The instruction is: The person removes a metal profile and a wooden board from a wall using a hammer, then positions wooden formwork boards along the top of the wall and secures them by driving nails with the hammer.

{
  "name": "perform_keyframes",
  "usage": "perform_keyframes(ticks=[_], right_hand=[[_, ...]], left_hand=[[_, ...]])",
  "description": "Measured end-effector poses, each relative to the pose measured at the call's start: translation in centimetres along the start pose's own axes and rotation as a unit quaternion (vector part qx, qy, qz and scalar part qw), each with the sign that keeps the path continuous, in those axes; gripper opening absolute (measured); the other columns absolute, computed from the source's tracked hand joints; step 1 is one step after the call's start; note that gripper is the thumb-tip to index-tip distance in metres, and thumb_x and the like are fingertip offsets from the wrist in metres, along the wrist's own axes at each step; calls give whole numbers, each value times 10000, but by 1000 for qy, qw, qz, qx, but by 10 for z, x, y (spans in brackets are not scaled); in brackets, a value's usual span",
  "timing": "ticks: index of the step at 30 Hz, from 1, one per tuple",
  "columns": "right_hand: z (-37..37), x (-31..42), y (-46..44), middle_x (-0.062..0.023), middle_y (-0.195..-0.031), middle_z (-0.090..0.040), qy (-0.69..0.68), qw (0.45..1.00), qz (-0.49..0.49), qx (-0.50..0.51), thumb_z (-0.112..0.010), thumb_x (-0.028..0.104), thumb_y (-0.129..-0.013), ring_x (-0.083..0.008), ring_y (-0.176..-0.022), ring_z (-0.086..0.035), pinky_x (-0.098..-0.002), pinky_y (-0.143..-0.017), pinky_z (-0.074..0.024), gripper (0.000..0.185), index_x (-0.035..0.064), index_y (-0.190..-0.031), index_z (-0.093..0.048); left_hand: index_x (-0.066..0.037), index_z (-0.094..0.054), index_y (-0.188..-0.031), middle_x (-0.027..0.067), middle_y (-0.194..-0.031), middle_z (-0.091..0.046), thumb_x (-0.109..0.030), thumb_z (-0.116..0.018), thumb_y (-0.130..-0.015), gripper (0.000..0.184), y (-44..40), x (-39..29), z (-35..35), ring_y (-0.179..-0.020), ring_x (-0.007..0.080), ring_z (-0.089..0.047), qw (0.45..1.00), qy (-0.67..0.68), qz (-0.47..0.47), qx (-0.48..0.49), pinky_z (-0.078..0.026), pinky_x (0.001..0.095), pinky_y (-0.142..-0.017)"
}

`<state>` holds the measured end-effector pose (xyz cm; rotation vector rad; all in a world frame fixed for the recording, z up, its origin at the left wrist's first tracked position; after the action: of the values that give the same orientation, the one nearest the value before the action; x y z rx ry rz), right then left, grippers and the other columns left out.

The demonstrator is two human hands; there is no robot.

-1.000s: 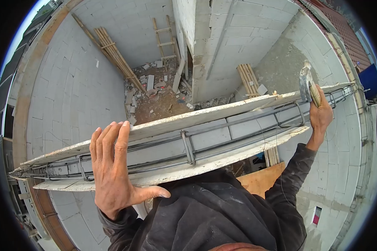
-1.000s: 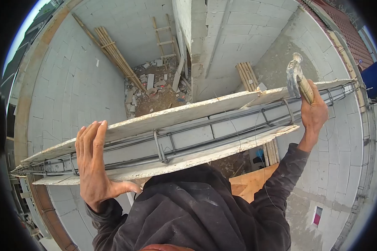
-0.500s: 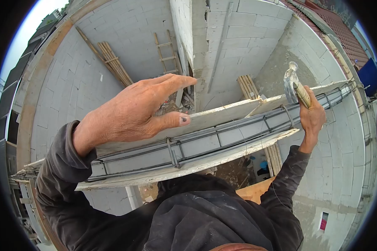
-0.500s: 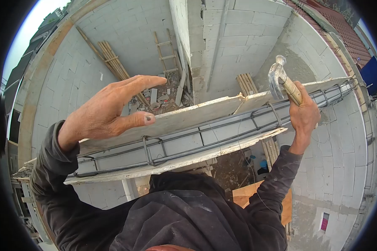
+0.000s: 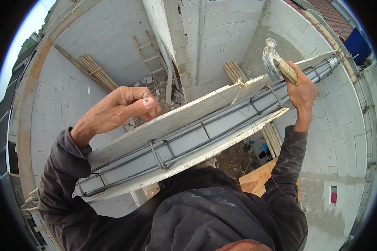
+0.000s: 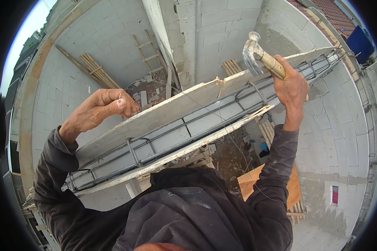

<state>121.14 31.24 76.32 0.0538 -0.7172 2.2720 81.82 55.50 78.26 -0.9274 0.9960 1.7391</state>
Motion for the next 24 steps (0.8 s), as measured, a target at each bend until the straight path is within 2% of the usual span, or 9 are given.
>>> perform_keyframes(ticks=[3,4,5,8,9,11,18,21,24], right_hand=[[-9,-7,-2,-137,-1006,-770,-9,1000,15,9,-724,425,-950,-359,-940,-735,-460,-795,-554,445,337,-1382,-661],[-14,-11,-3,-113,-1103,-773,11,1000,8,27,-706,383,-974,-341,-994,-741,-453,-835,-555,453,329,-1418,-634],[-19,-13,-5,-92,-1295,-726,-28,998,9,49,-663,243,-1007,-299,-1141,-716,-409,-919,-549,472,285,-1472,-593],[-37,-33,-12,-103,-1345,-705,-71,995,26,65,-627,255,-1040,-287,-1194,-695,-389,-975,-527,489,239,-1521,-540],[-37,-32,-15,-107,-1358,-697,-36,995,13,88,-601,284,-1056,-291,-1207,-686,-396,-984,-515,475,223,-1523,-538],[-42,-39,-18,-117,-1375,-685,-49,995,30,85,-587,311,-1064,-305,-1226,-673,-406,-995,-505,469,222,-1522,-538],[-27,-20,-11,-118,-1372,-685,-18,996,13,91,-621,285,-1040,-320,-1234,-664,-400,-1009,-498,483,188,-1509,-554],[-39,-48,-15,-103,-1345,-704,-54,997,44,37,-638,187,-1012,-291,-1205,-684,-384,-992,-510,492,236,-1497,-568],[-32,-39,-11,-99,-1325,-716,-73,996,26,33,-622,125,-1002,-261,-1189,-697,-372,-978,-518,515,284,-1490,-580]], left_hand=[[-78,-715,-920,184,-1055,-734,-438,-568,-1067,416,57,3,28,-1014,251,-728,988,70,18,-134,-621,435,-903],[-85,-694,-888,182,-1064,-730,-480,-519,-1084,474,77,0,41,-1052,268,-722,978,67,36,-194,-619,456,-914],[-89,-679,-914,176,-1090,-723,-495,-471,-1095,491,95,10,47,-1084,287,-715,973,70,40,-217,-609,474,-947],[-111,-591,-969,149,-1112,-701,-471,-348,-1134,465,134,25,34,-1133,330,-704,914,253,42,-316,-577,510,-1028],[-111,-591,-969,149,-1112,-701,-471,-348,-1134,465,150,29,39,-1133,330,-704,901,249,47,-353,-577,510,-1028],[-122,-518,-952,117,-1023,-677,-410,-283,-1156,424,177,12,58,-1110,344,-715,879,251,-168,-370,-564,515,-1047],[-121,-460,-912,66,-764,-595,-316,-253,-1161,378,265,-16,0,-977,347,-753,844,181,-262,-431,-541,590,-1065],[-94,-425,-942,97,-771,-614,-244,-275,-1159,303,306,-21,-43,-1034,432,-733,755,274,-406,-436,-484,661,-1100],[-59,-522,-969,68,-775,-585,-265,-387,-1144,302,340,3,-70,-1106,346,-707,717,266,-440,-471,-442,587,-1162]])
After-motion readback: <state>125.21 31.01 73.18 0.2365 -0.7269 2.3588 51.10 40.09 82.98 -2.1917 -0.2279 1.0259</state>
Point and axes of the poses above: each hand's wrist, its own y-axis away from the middle knuckle, its own z-axis out of the back of the hand, x = y × z, the point moved 6 cm from there along -y, towards the middle knuckle
